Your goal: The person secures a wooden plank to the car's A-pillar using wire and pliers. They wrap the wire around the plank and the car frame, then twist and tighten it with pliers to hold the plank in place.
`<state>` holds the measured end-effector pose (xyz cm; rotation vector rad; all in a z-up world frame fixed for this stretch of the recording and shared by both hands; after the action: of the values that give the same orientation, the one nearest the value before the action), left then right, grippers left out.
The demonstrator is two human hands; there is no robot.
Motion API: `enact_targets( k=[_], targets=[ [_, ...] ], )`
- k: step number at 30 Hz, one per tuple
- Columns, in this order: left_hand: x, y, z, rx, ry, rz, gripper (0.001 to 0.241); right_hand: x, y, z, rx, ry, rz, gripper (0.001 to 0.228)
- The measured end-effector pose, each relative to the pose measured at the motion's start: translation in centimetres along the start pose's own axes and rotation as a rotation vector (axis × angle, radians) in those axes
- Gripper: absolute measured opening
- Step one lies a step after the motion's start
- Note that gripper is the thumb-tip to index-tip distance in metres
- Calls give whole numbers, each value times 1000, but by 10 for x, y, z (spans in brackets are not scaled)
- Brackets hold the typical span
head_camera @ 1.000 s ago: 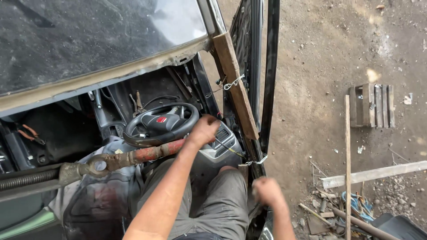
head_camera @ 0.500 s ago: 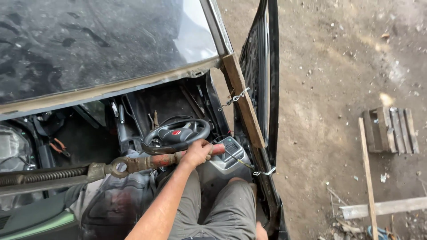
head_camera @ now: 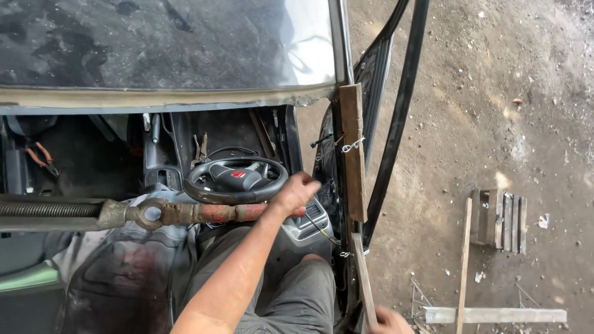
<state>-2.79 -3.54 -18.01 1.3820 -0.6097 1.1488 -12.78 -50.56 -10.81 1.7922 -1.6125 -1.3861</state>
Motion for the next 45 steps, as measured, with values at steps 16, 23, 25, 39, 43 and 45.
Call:
enact_targets(
  k=[16,23,25,39,43,45],
  targets=[
    [50,-89,-2,91,-269,193,45,-263,-78,-19,574,189,-218,51],
    [48,-103,-6,106,-252,182,32,-299,-106,-16,680,267,-384,46],
    [53,-100,-7,98,-214,178,32,-319,-114,-19,690,263,-380,43],
    [71,-66,-11,25,129,248,26,-364,-135,-22,766,320,-247,43],
    [58,-68,2,-32,454,117,23,-383,-124,-33,653,503,-24,43],
    [57,-69,2,-40,530,106,23,-382,-125,-39,632,551,15,46]
  ],
)
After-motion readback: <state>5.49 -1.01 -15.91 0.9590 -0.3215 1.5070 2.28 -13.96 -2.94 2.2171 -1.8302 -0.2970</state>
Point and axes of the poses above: each hand's wrist, its own y-axis away from the middle knuckle, its own z-axis out of the palm, x = y × z, the point moved 6 cm from there along -y, towards the middle knuckle, and after that the axes turned 4 degrees about -x, right-handed, at the moved point
